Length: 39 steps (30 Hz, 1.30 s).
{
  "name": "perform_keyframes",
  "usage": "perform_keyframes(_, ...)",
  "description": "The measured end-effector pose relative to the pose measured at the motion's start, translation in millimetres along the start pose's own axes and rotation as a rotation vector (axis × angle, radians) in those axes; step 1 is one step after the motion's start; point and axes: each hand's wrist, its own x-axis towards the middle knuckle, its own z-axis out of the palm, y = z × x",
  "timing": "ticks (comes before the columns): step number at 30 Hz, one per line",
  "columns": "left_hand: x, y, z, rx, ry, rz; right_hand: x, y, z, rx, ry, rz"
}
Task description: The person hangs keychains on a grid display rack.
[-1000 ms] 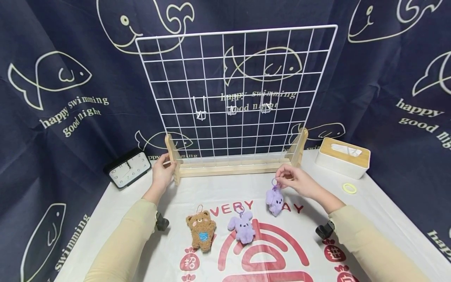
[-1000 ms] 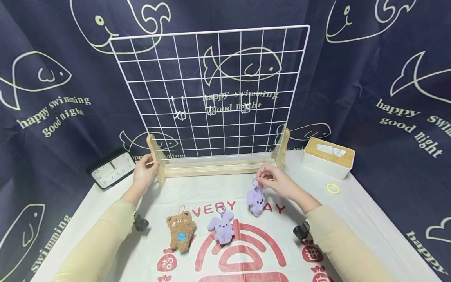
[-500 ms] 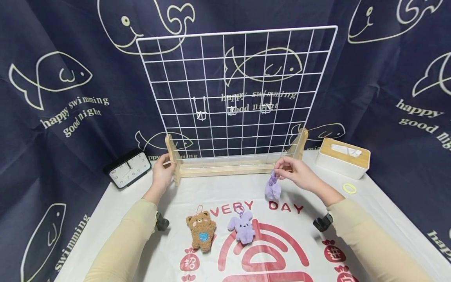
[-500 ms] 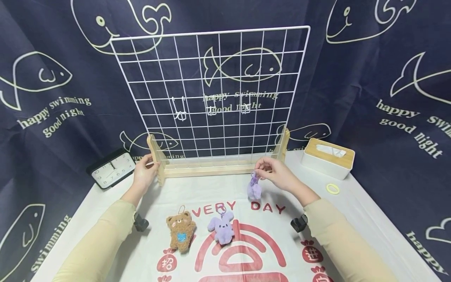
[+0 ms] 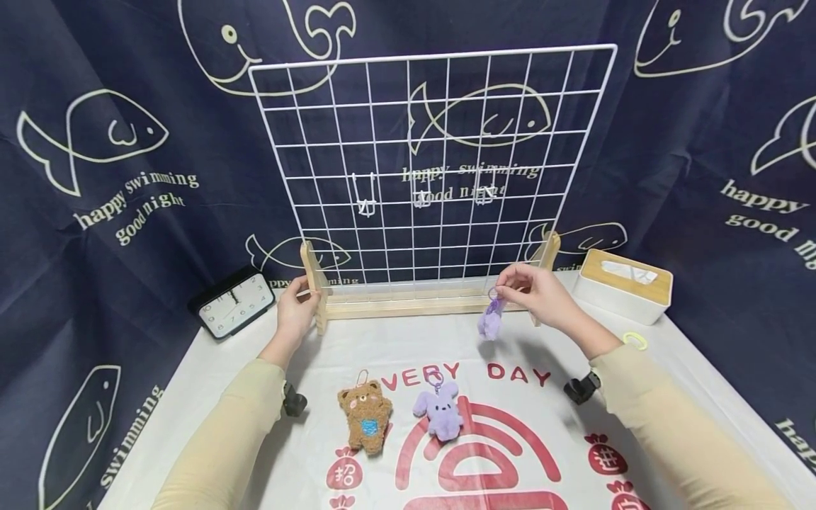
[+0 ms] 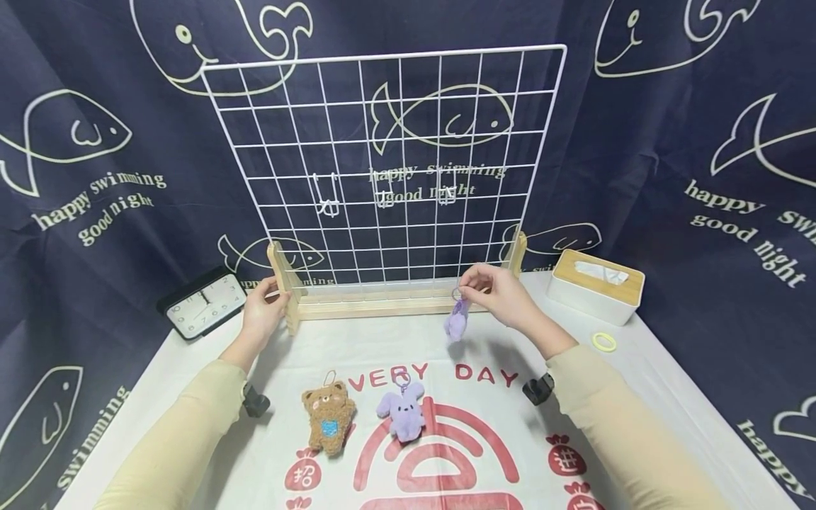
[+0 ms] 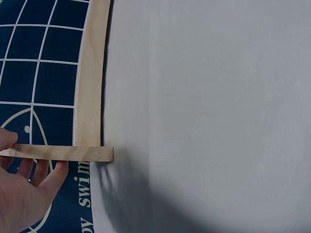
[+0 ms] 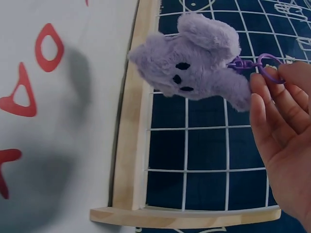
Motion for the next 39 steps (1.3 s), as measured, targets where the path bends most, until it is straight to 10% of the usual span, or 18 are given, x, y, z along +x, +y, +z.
perform_keyframes(39,2.6,-5.1,1.1,0.024,-0.007,-0.003,31.9,-95.1,-32.7,-0.075,0.194,-0.133)
